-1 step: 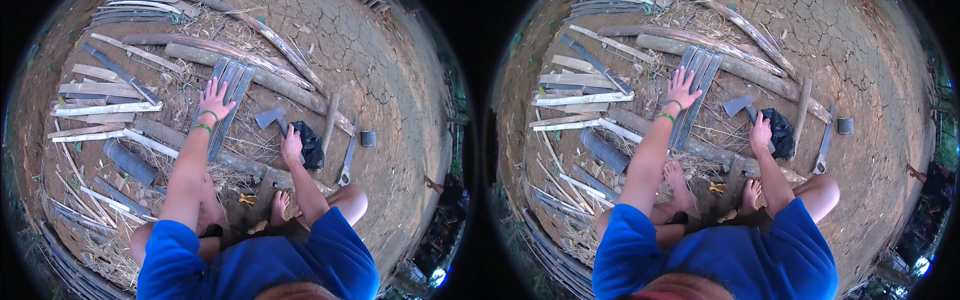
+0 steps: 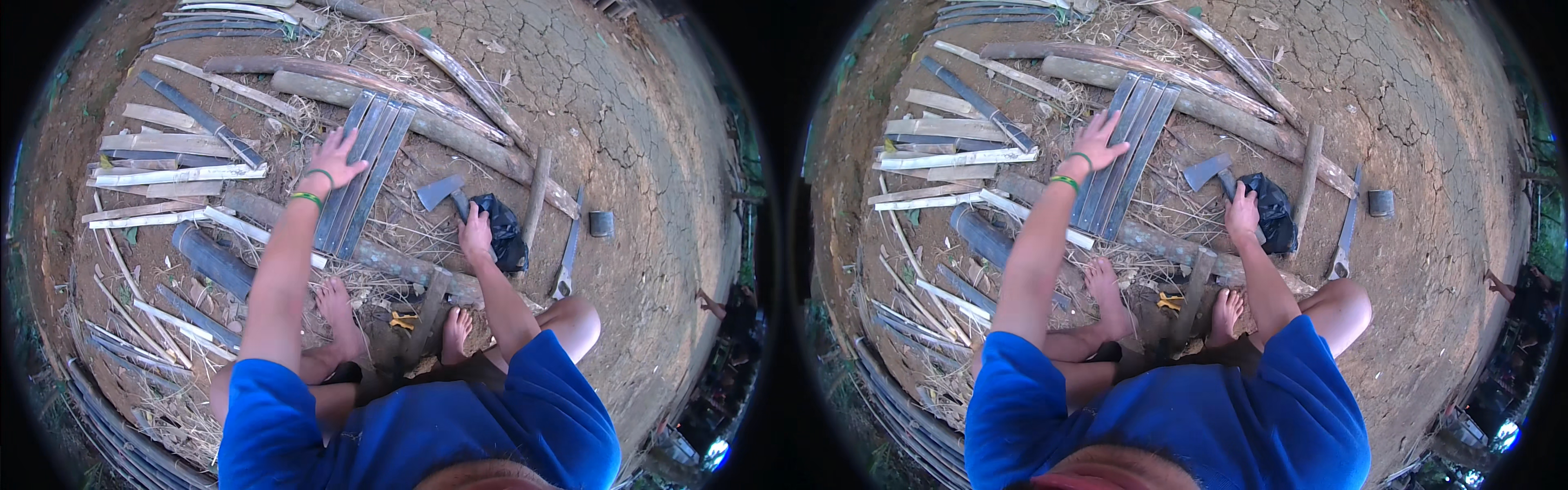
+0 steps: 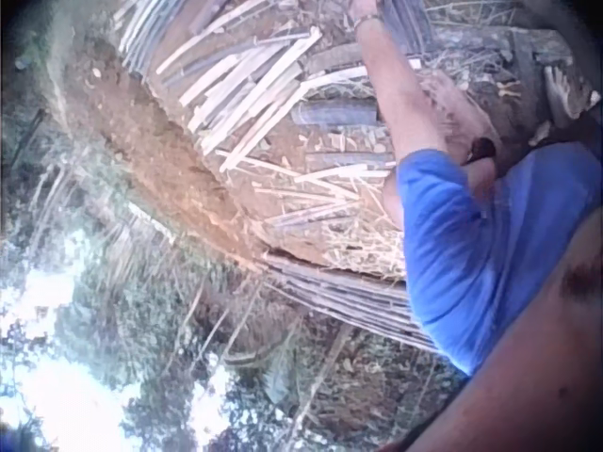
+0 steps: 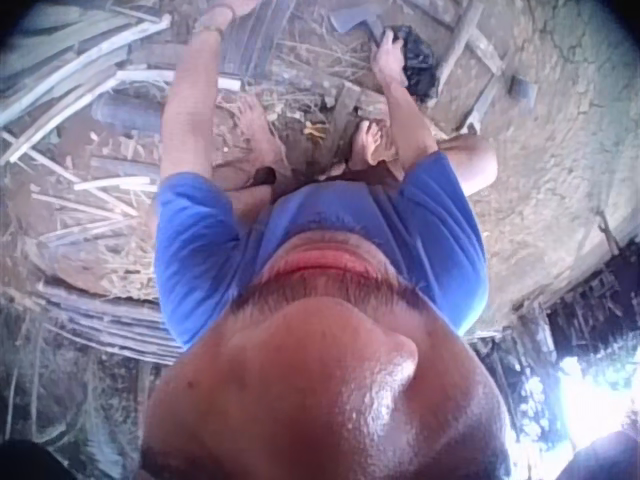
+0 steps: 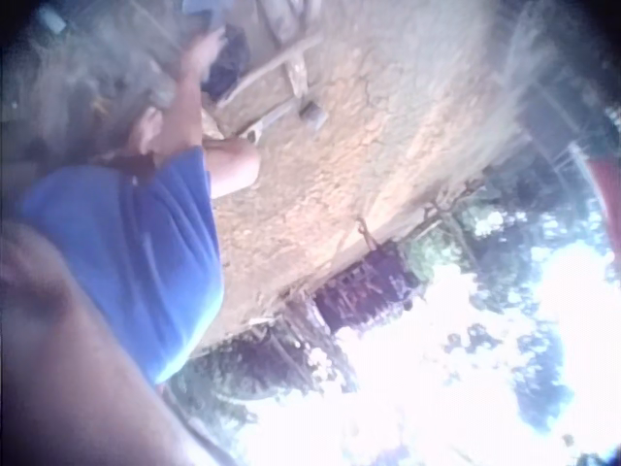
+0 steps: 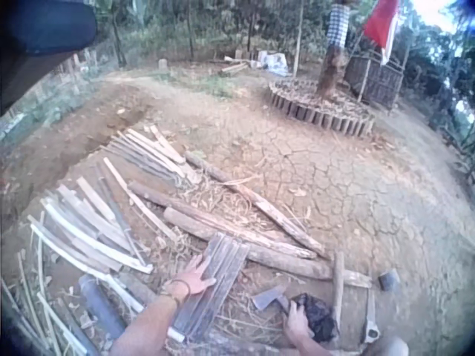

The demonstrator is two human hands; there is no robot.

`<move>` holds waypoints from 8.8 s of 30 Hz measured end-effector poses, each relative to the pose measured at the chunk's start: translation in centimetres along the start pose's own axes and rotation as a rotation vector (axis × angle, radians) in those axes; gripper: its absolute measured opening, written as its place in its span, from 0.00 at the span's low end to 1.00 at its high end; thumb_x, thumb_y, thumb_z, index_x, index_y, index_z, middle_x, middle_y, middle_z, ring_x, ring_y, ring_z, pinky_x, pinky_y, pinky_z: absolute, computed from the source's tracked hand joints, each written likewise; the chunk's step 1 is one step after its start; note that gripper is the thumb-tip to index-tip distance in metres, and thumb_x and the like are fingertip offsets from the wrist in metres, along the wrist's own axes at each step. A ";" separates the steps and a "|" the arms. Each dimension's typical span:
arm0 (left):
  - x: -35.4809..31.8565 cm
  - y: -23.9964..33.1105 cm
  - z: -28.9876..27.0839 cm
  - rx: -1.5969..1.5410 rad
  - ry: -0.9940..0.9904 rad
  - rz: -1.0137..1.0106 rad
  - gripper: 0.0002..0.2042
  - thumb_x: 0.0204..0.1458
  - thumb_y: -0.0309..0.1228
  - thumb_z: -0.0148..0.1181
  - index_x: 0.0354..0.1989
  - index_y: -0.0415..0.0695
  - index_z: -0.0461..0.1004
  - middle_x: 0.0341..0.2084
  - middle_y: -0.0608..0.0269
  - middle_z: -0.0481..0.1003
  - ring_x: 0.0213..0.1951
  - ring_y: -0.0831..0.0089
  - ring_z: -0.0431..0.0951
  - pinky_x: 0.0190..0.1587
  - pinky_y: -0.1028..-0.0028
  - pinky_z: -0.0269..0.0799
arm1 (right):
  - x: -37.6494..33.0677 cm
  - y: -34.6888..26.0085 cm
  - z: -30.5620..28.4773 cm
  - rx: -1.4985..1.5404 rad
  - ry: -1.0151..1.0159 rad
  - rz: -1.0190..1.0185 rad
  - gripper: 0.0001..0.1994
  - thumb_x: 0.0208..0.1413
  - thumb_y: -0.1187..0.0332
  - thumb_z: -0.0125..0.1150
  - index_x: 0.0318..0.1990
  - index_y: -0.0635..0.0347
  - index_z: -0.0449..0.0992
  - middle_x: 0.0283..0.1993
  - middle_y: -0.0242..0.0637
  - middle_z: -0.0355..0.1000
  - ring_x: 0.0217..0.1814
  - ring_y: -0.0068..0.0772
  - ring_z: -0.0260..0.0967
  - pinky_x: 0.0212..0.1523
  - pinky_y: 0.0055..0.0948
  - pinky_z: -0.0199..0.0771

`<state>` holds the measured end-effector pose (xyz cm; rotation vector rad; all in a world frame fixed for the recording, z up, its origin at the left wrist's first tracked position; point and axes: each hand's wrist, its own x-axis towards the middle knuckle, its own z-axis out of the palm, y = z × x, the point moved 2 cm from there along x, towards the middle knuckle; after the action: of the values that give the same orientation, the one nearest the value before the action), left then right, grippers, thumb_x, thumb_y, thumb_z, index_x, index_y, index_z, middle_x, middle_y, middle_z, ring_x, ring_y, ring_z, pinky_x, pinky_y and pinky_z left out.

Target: The person sits on the ground and assembles a wooden frame using planks and nails. They use a hammer to drive nails into the wood and a saw to cut a piece of wood to size.

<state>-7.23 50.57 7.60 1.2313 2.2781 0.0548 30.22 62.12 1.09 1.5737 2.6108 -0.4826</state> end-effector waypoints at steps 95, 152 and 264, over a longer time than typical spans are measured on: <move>-46.1 -20.8 13.2 -0.565 1.174 -0.515 0.22 0.53 0.27 0.61 0.56 0.37 0.66 0.41 0.52 0.74 0.43 0.66 0.74 0.49 0.66 0.71 | 3.6 -12.5 -19.9 0.041 -0.652 -0.716 0.21 0.64 0.53 0.58 0.54 0.61 0.79 0.49 0.49 0.80 0.52 0.48 0.79 0.55 0.42 0.77; -21.4 0.2 21.6 -1.758 0.052 -0.349 0.08 0.64 0.32 0.62 0.43 0.41 0.74 0.39 0.55 0.83 0.36 0.73 0.84 0.38 0.77 0.80 | 5.0 -15.0 2.4 1.248 -0.643 0.095 0.12 0.67 0.72 0.57 0.53 0.70 0.69 0.44 0.44 0.78 0.42 0.34 0.79 0.45 0.33 0.86; -20.9 0.8 21.9 -1.755 0.105 -0.295 0.07 0.65 0.28 0.59 0.43 0.37 0.72 0.38 0.52 0.80 0.43 0.64 0.84 0.51 0.68 0.81 | 6.8 -15.3 1.5 1.231 -0.550 0.097 0.25 0.68 0.73 0.54 0.69 0.71 0.55 0.49 0.52 0.76 0.41 0.38 0.80 0.43 0.35 0.88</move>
<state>12.95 29.96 -1.59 -0.0755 1.4301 1.5746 13.49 60.91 1.91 1.3331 1.7508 -2.3710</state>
